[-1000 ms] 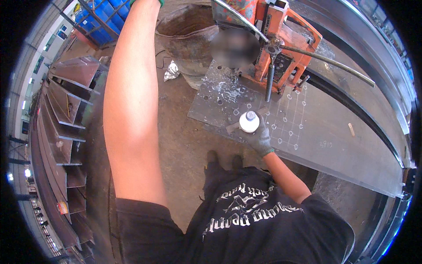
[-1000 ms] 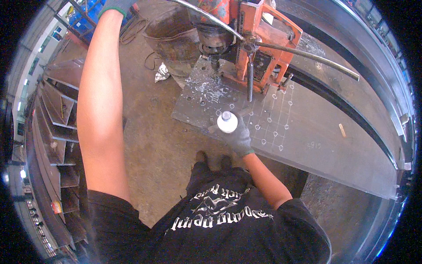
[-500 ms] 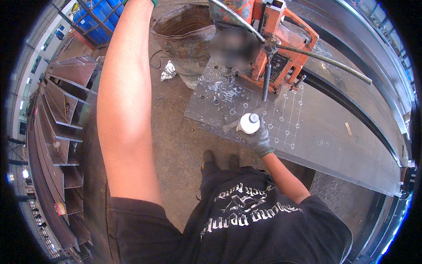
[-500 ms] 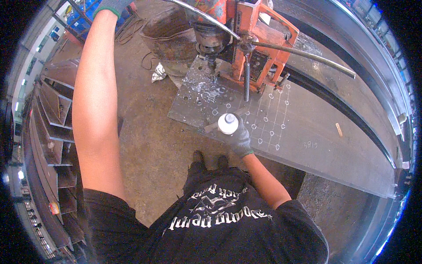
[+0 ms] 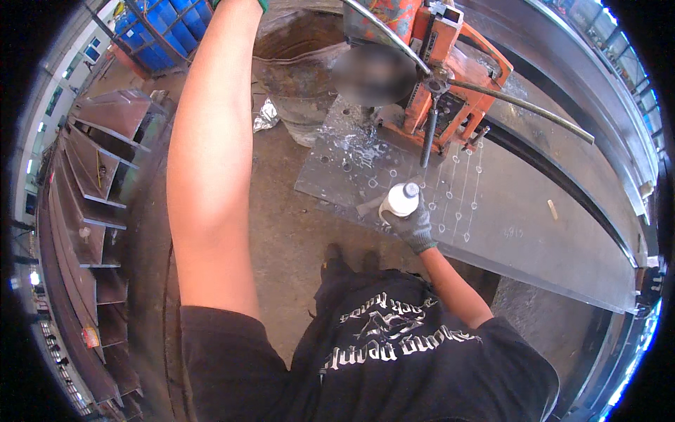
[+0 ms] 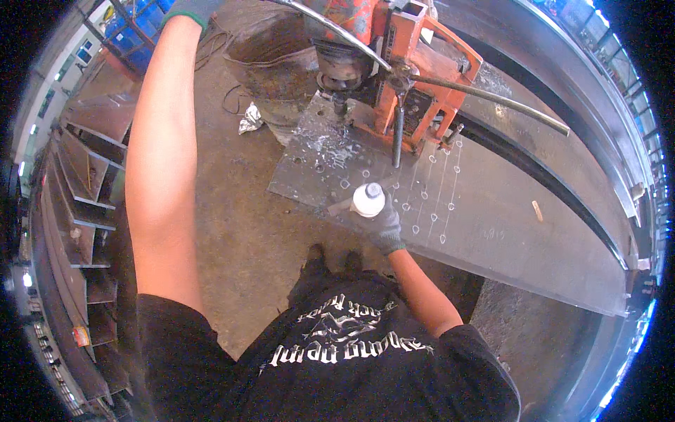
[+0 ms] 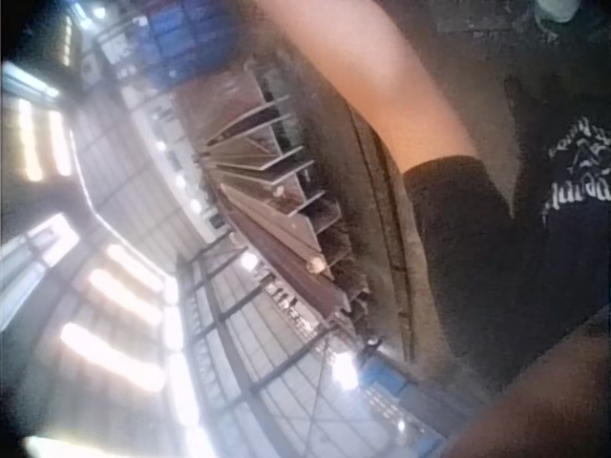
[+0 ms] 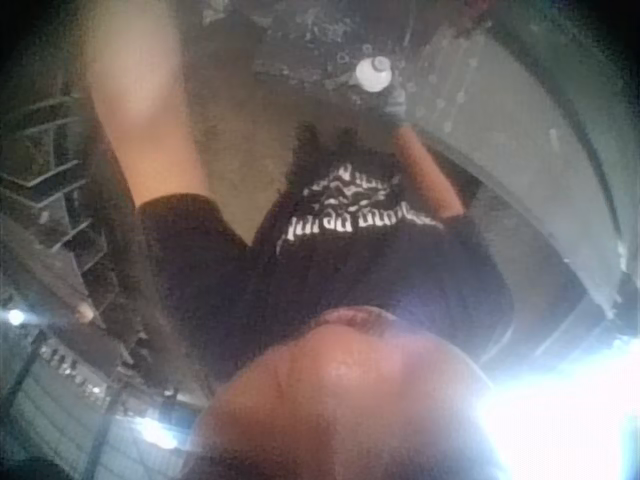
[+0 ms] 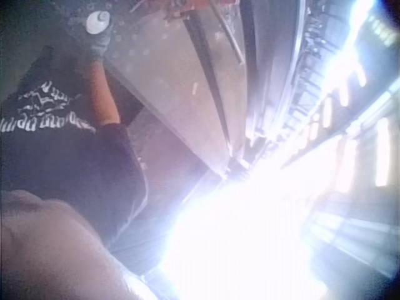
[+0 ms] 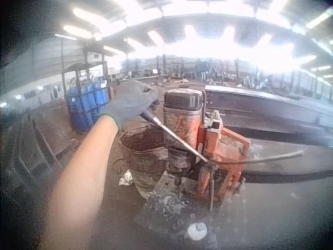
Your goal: The person operates a portable drill press on a large metal plate, applying liquid from a bottle to the drill site while lowering the drill to create holes. They reposition the drill press between holes and continue drilling at marked locations.
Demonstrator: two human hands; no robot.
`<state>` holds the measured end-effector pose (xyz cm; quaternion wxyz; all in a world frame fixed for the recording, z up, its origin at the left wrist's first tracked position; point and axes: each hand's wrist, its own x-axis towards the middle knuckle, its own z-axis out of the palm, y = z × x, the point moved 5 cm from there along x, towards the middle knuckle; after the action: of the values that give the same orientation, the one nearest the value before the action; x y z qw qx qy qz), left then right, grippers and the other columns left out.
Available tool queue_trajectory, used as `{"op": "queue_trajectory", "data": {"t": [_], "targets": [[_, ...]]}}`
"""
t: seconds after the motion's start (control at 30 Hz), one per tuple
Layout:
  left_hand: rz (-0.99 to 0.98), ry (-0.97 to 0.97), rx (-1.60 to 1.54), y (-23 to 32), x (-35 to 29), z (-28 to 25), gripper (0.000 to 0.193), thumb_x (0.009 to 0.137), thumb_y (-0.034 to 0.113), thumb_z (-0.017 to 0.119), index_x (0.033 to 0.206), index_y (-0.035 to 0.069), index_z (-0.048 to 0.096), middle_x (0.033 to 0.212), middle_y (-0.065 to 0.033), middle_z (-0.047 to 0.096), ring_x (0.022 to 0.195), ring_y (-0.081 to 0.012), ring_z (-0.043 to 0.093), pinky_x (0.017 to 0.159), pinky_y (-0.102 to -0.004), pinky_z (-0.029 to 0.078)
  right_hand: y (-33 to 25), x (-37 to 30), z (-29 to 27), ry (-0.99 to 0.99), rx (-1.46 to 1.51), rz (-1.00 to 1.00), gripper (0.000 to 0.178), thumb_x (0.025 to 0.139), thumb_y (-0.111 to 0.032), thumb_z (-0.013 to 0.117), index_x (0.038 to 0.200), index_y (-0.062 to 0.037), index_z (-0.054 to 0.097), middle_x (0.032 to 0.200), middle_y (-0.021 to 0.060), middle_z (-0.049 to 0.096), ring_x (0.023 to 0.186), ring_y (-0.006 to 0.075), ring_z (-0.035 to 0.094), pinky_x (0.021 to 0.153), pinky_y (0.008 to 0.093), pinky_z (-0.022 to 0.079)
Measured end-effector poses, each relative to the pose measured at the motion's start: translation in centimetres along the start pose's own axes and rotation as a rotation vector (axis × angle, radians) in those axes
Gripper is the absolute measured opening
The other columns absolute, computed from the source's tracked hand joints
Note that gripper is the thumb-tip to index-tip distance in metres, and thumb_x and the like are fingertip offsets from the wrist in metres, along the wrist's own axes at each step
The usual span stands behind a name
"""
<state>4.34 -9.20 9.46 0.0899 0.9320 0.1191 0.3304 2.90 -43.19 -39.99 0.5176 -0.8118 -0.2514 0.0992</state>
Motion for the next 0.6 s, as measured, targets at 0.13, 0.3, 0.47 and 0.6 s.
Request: {"op": "queue_trajectory", "data": {"t": [0.13,0.3,0.47,0.6], "targets": [[0.055,0.019,-0.174,-0.6,-0.5,0.3,0.052,0.103,0.050,0.064,0.099,0.003,0.084,0.089,-0.0131,0.080,0.087,-0.0255,0.077,0.084,-0.0401,0.057,-0.1,0.3,0.7,0.003,0.018,0.030,0.075,0.077,-0.027,0.095,0.136,-0.0043,0.055,0.123,0.0101,0.070,0.113,0.0244,0.070,0.098,0.0411,0.057],[0.149,0.033,-0.405,-0.9,-1.3,0.5,0.046,0.103,0.044,0.068,0.101,0.001,0.083,0.085,-0.0123,0.079,0.078,-0.0190,0.075,0.075,-0.0369,0.056,1.5,-0.1,1.4,0.083,0.079,0.109,0.080,0.079,-0.031,0.093,0.142,-0.0018,0.053,0.125,0.0137,0.072,0.113,0.0275,0.072,0.098,0.0431,0.058],[0.270,0.112,-0.572,-1.9,-1.6,0.9,0.043,0.104,0.041,0.068,0.100,0.000,0.081,0.083,-0.0104,0.078,0.068,-0.0170,0.073,0.069,-0.0351,0.057,0.0,-0.3,2.1,0.067,0.348,0.253,0.073,0.086,-0.025,0.088,0.145,-0.0004,0.053,0.125,0.0144,0.072,0.110,0.0258,0.072,0.093,0.0416,0.060],[0.232,0.052,-0.659,-1.9,-2.2,0.7,0.040,0.105,0.038,0.068,0.099,0.000,0.080,0.080,-0.0081,0.076,0.065,-0.0165,0.074,0.065,-0.0340,0.057,-1.8,-1.7,4.0,-0.033,0.539,0.468,0.066,0.091,-0.020,0.083,0.146,0.0000,0.054,0.125,0.0136,0.071,0.107,0.0229,0.072,0.089,0.0386,0.060]]}}
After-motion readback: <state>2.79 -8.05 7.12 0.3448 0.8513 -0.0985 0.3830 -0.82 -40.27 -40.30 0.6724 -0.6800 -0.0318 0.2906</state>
